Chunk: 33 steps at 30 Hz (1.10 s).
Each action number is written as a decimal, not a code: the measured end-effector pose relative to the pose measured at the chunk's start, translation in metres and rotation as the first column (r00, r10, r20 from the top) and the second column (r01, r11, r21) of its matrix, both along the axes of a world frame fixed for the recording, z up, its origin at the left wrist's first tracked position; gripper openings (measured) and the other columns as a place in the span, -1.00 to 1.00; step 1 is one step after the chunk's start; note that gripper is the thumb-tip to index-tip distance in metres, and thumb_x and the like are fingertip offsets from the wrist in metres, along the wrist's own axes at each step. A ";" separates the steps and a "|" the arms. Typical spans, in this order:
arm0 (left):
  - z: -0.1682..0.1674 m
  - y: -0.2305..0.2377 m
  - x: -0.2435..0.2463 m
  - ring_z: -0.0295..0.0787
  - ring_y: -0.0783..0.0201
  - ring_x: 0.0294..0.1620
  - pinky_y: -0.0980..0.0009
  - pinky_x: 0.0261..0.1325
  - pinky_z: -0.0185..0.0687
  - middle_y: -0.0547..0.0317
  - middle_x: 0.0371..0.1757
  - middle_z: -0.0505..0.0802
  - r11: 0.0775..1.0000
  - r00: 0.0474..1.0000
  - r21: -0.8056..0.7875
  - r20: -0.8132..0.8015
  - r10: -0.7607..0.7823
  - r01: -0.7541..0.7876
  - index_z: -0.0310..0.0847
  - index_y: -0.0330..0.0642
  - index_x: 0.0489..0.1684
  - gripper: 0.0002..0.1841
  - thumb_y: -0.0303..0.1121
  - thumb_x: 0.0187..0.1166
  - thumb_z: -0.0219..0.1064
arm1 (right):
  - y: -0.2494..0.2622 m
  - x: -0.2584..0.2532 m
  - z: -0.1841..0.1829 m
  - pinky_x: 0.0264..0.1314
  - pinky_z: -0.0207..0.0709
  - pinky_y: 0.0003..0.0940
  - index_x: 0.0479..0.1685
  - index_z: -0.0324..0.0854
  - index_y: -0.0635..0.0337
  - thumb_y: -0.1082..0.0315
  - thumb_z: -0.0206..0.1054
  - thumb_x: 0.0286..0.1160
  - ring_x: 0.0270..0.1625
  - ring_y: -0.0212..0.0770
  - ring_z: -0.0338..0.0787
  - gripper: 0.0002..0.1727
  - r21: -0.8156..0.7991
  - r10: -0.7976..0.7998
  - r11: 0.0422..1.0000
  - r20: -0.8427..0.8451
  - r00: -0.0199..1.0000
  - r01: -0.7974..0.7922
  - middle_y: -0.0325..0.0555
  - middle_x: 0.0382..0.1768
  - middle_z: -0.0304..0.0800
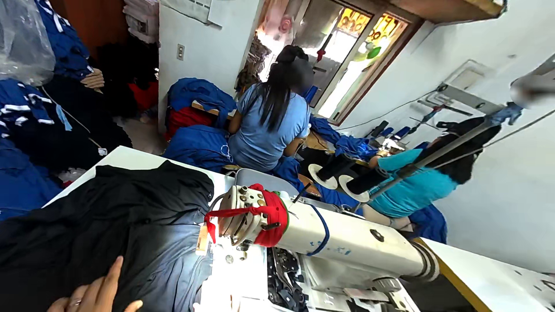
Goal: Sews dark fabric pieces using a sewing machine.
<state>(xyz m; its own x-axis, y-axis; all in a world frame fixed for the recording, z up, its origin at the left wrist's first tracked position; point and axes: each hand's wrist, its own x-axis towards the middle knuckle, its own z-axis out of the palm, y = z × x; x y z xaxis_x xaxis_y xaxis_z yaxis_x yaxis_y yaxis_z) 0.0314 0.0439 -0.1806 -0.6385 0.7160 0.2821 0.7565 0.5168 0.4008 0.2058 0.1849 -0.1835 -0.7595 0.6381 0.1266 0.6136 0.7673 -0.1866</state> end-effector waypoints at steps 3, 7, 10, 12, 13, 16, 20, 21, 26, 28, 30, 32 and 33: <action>0.009 0.007 -0.015 0.77 -0.46 0.10 -0.42 0.22 0.53 -0.46 0.04 0.82 0.993 0.992 0.053 0.055 -0.110 0.107 0.69 -0.42 0.32 -0.57 -0.49 0.46 0.38 | -0.005 -0.003 0.013 0.56 0.40 0.23 0.40 0.65 0.39 0.18 0.02 0.76 0.56 0.24 0.62 -0.48 -0.027 -0.009 1.000 0.076 0.997 0.012 0.24 0.44 0.69; 0.045 0.051 -0.080 0.79 -0.35 0.11 -0.32 0.15 0.65 -0.37 0.05 0.82 0.968 0.990 0.234 -0.126 -0.065 0.094 0.76 -0.41 0.16 -0.65 -0.63 0.39 0.35 | -0.008 -0.008 0.020 0.69 0.23 0.23 0.51 0.55 0.43 0.11 -0.05 0.81 0.65 0.24 0.51 -0.40 -0.117 -0.048 0.991 0.153 0.987 0.066 0.30 0.54 0.58; 0.068 0.089 -0.094 0.55 -0.48 0.41 -0.45 0.26 0.47 -0.36 0.35 0.68 0.999 0.990 -0.032 -0.137 0.036 -0.041 0.63 -0.22 0.45 -0.49 -0.59 0.44 0.46 | -0.010 -0.013 0.008 0.55 0.35 0.35 0.43 0.58 0.51 -0.04 0.11 0.71 0.54 0.32 0.60 -0.30 -0.073 -0.082 0.994 0.045 0.996 0.085 0.38 0.45 0.64; 0.064 0.103 -0.068 0.47 -0.50 0.48 -0.49 0.33 0.35 -0.39 0.45 0.63 0.996 0.983 -0.092 -0.182 -0.015 -0.002 0.60 -0.29 0.45 -0.45 -0.63 0.38 0.42 | -0.009 -0.015 0.010 0.55 0.33 0.38 0.43 0.57 0.53 -0.11 0.14 0.68 0.55 0.34 0.58 -0.24 -0.091 -0.094 0.991 0.046 0.995 0.098 0.39 0.46 0.62; 0.053 0.107 -0.049 0.54 -0.42 0.44 -0.48 0.38 0.32 -0.33 0.35 0.70 0.995 0.973 -0.055 -0.207 -0.099 0.089 0.70 -0.28 0.33 -0.54 -0.59 0.37 0.39 | -0.008 -0.014 0.011 0.56 0.30 0.39 0.43 0.57 0.52 -0.12 0.14 0.67 0.56 0.34 0.58 -0.23 -0.094 -0.093 0.991 0.047 0.995 0.097 0.38 0.46 0.62; 0.012 0.114 -0.001 0.45 -0.11 0.66 -0.59 0.65 -0.26 0.18 0.36 0.81 0.937 0.925 0.010 -0.166 -0.343 0.349 0.81 0.09 0.24 -0.61 -0.17 0.54 0.18 | -0.008 -0.010 0.009 0.55 0.33 0.39 0.44 0.58 0.49 -0.10 0.17 0.65 0.55 0.30 0.60 -0.26 -0.087 -0.075 0.993 0.000 0.997 0.075 0.33 0.48 0.63; -0.015 0.125 0.012 -0.27 -0.05 0.94 -0.64 0.60 -0.78 0.43 0.85 0.30 0.843 0.885 -0.273 0.092 -0.456 0.463 0.25 0.35 0.81 -0.39 0.10 0.76 -0.21 | -0.007 -0.007 0.010 0.60 0.26 0.38 0.57 0.48 0.43 -0.10 0.15 0.66 0.62 0.25 0.54 -0.24 -0.118 -0.064 0.990 0.064 0.996 0.071 0.26 0.58 0.54; -0.015 0.128 0.011 -0.32 0.00 0.95 -0.60 0.61 -0.82 0.45 0.86 0.26 0.838 0.890 -0.300 0.132 -0.436 0.455 0.19 0.37 0.84 -0.39 0.11 0.77 -0.24 | -0.007 -0.006 0.009 0.60 0.27 0.36 0.59 0.47 0.42 -0.12 0.15 0.65 0.61 0.25 0.54 -0.22 -0.113 -0.068 0.991 0.070 0.995 0.075 0.25 0.58 0.54; -0.018 0.130 0.009 -0.32 0.03 0.95 -0.58 0.63 -0.81 0.46 0.86 0.25 0.846 0.898 -0.301 0.133 -0.420 0.440 0.19 0.37 0.84 -0.38 0.12 0.75 -0.22 | -0.007 -0.008 0.008 0.62 0.20 0.40 0.61 0.44 0.42 -0.13 0.15 0.66 0.62 0.27 0.52 -0.20 -0.127 -0.086 0.987 0.072 0.994 0.095 0.27 0.59 0.53; -0.018 0.131 0.008 -0.35 0.04 0.95 -0.58 0.63 -0.84 0.47 0.88 0.23 0.842 0.895 -0.304 0.152 -0.419 0.445 0.15 0.40 0.85 -0.37 0.14 0.76 -0.24 | -0.006 -0.008 0.006 0.58 0.25 0.43 0.55 0.50 0.43 -0.12 0.20 0.63 0.58 0.30 0.57 -0.22 -0.102 -0.086 0.991 0.025 0.996 0.088 0.29 0.54 0.57; -0.017 0.133 0.007 -0.41 0.06 0.95 -0.57 0.62 -0.88 0.50 0.89 0.18 0.834 0.892 -0.315 0.172 -0.418 0.452 0.11 0.44 0.86 -0.37 0.16 0.76 -0.26 | -0.005 -0.008 0.005 0.58 0.26 0.42 0.56 0.51 0.41 -0.14 0.18 0.63 0.59 0.29 0.56 -0.22 -0.099 -0.088 0.991 0.028 0.996 0.090 0.25 0.55 0.57; -0.017 0.134 0.006 -0.44 0.07 0.95 -0.57 0.61 -0.90 0.52 0.90 0.15 0.830 0.890 -0.322 0.180 -0.419 0.456 0.08 0.46 0.87 -0.37 0.16 0.76 -0.26 | -0.004 -0.008 0.004 0.54 0.30 0.41 0.51 0.55 0.42 -0.14 0.21 0.59 0.57 0.30 0.58 -0.22 -0.069 -0.091 0.993 0.003 0.996 0.091 0.24 0.53 0.60; -0.016 0.135 0.006 -0.45 0.06 0.95 -0.57 0.62 -0.90 0.49 0.90 0.14 0.825 0.890 -0.333 0.183 -0.417 0.455 0.07 0.46 0.87 -0.37 0.15 0.76 -0.26 | -0.004 -0.008 0.004 0.52 0.32 0.41 0.50 0.57 0.42 -0.15 0.22 0.59 0.56 0.31 0.59 -0.22 -0.059 -0.089 0.994 -0.002 0.996 0.089 0.24 0.52 0.61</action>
<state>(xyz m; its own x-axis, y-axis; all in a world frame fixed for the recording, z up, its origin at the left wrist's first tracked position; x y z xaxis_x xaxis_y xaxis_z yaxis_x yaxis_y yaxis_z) 0.0376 0.1792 -0.1963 -0.2457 0.9647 -0.0948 0.9040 0.2634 0.3369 0.1976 0.1813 -0.1794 -0.6986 0.7098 0.0900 0.6783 0.6971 -0.2324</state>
